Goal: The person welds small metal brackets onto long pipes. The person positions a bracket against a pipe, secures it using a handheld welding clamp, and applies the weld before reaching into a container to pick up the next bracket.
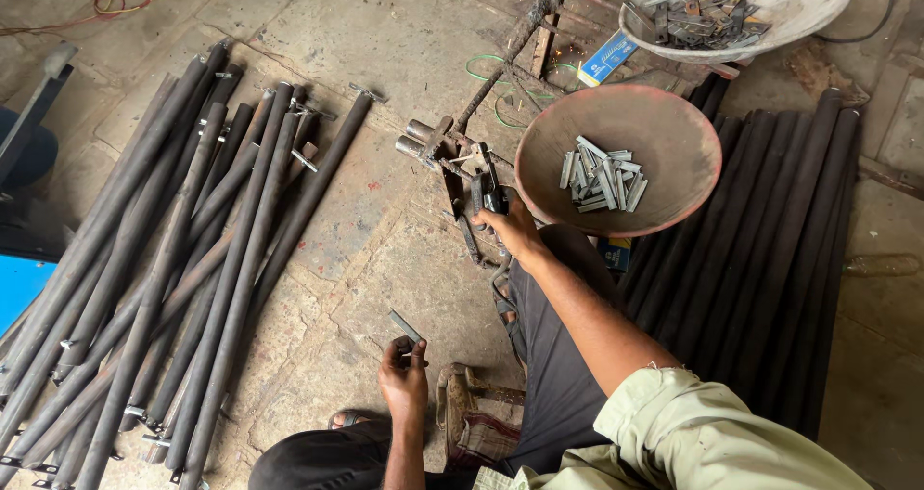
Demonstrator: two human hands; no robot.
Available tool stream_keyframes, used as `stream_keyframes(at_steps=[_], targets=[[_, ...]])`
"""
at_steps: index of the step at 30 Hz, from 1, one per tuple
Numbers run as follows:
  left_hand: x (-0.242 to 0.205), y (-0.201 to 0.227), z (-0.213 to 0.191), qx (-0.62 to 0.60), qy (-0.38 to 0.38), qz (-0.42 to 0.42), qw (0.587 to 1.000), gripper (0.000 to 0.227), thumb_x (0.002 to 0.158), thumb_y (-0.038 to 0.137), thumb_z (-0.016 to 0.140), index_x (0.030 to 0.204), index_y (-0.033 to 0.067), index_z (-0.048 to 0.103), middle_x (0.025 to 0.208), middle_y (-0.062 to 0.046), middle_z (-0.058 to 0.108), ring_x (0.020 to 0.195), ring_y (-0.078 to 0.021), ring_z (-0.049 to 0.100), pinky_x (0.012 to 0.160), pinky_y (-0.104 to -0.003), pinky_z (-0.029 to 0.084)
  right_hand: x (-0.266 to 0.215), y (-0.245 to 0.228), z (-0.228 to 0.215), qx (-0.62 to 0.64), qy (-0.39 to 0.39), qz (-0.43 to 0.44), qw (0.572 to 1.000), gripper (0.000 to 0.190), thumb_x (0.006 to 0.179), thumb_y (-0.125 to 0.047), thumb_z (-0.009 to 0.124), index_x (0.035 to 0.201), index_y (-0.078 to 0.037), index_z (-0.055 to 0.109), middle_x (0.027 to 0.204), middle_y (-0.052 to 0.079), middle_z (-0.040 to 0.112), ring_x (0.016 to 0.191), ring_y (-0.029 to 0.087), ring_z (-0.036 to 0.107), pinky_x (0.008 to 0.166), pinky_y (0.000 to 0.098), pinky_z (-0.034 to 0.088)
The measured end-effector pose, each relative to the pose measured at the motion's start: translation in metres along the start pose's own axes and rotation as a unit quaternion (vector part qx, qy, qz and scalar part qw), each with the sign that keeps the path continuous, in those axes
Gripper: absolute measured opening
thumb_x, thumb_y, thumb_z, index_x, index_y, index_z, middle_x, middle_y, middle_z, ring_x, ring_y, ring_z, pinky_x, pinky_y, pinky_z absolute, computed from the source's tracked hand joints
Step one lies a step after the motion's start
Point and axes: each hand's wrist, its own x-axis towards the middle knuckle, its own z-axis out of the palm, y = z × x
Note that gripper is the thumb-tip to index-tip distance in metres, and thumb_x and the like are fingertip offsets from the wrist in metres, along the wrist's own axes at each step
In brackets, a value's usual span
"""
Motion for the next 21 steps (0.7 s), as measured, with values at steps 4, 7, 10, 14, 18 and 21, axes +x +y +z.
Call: stream_keyframes(at_steps=[4, 7, 10, 14, 18, 21], targets=[[-0.002, 0.004, -0.001, 0.039, 0.004, -0.021, 0.999, 0.03, 0.089, 0.027, 0.077, 0.107, 0.0025, 0.073, 0.085, -0.009, 0.078, 0.073, -0.0162, 0.073, 0.067, -0.032, 0.061, -0.004, -0.008, 0.003, 0.013, -0.023, 0.005, 1.0, 0.058, 0.064, -0.041, 0.079, 0.106, -0.005, 0.06, 0.089, 0.01, 0.062, 0.086, 0.022, 0.061, 0.077, 0.0358, 0.052], [-0.001, 0.003, -0.002, 0.037, 0.014, -0.026, 0.999, 0.032, 0.089, 0.027, 0.077, 0.109, 0.0028, 0.074, 0.086, -0.009, 0.078, 0.073, -0.0167, 0.072, 0.066, -0.033, 0.06, -0.01, -0.017, 0.006, 0.012, -0.035, 0.01, 0.999, 0.053, 0.067, -0.04, 0.076, 0.104, -0.006, 0.06, 0.08, 0.006, 0.059, 0.075, 0.019, 0.057, 0.067, 0.0347, 0.046], [0.002, -0.002, -0.002, 0.0, 0.015, -0.032, 0.999, 0.031, 0.09, 0.027, 0.076, 0.107, 0.0015, 0.076, 0.084, -0.011, 0.078, 0.071, -0.0173, 0.071, 0.066, -0.033, 0.058, -0.018, -0.028, 0.012, 0.021, -0.044, -0.003, 0.999, 0.056, 0.065, -0.038, 0.077, 0.108, -0.008, 0.057, 0.082, 0.002, 0.059, 0.076, 0.016, 0.059, 0.067, 0.0332, 0.051], [0.004, -0.008, -0.003, -0.05, 0.018, -0.038, 0.998, 0.029, 0.092, 0.025, 0.075, 0.106, -0.0002, 0.076, 0.085, -0.01, 0.077, 0.07, -0.0156, 0.067, 0.067, -0.032, 0.055, -0.024, -0.038, 0.02, 0.018, -0.046, 0.012, 0.999, 0.06, 0.064, -0.038, 0.075, 0.114, -0.01, 0.056, 0.082, 0.002, 0.06, 0.075, 0.018, 0.059, 0.065, 0.0354, 0.049], [0.005, -0.011, -0.004, -0.054, 0.013, -0.045, 0.997, 0.028, 0.091, 0.023, 0.076, 0.105, -0.0013, 0.075, 0.083, -0.009, 0.076, 0.07, -0.0151, 0.067, 0.067, -0.031, 0.056, -0.022, -0.032, 0.034, 0.002, -0.056, -0.008, 0.998, 0.067, 0.065, -0.04, 0.076, 0.12, -0.01, 0.055, 0.086, 0.002, 0.06, 0.08, 0.018, 0.06, 0.071, 0.0339, 0.051], [0.006, -0.012, -0.003, -0.081, 0.008, -0.032, 0.996, 0.029, 0.092, 0.023, 0.077, 0.103, -0.003, 0.075, 0.082, -0.01, 0.074, 0.07, -0.0152, 0.066, 0.066, -0.031, 0.056, -0.02, -0.025, 0.044, -0.007, -0.07, -0.01, 0.997, 0.069, 0.066, -0.042, 0.076, 0.122, -0.009, 0.055, 0.088, 0.003, 0.06, 0.083, 0.018, 0.061, 0.071, 0.0342, 0.052]])
